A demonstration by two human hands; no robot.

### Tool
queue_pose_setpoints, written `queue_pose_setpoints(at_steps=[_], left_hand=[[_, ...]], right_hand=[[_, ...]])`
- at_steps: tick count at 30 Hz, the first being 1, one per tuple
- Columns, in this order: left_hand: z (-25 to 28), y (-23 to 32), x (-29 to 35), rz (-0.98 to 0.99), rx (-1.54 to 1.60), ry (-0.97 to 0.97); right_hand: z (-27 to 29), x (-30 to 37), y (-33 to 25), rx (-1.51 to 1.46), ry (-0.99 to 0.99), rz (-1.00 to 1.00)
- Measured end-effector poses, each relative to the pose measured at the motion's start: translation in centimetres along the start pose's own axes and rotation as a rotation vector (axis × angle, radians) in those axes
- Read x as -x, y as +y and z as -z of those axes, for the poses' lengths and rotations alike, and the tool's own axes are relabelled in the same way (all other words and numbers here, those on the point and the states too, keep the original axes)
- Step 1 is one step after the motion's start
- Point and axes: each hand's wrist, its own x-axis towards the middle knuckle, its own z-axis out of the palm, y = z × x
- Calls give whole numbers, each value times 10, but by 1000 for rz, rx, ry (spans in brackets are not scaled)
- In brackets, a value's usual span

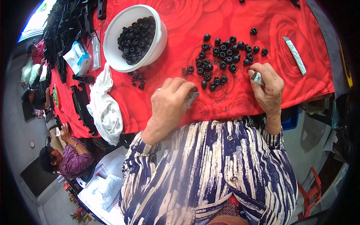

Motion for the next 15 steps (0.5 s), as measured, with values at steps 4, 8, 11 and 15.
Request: queue_pose_setpoints(at_steps=[4, 8, 11, 15], left_hand=[[9, 10, -4, 96, 194, -40], [17, 17, 3, 477, 1079, -142], [18, 22, 4, 587, 1539, -187], [5, 26, 6, 506, 1724, -251]], right_hand=[[2, 1, -2, 3, 6, -13], [3, 1, -3, -10, 56, 38], [5, 1, -10, -67, 5, 38], [11, 2, -50, -443, -85, 176]])
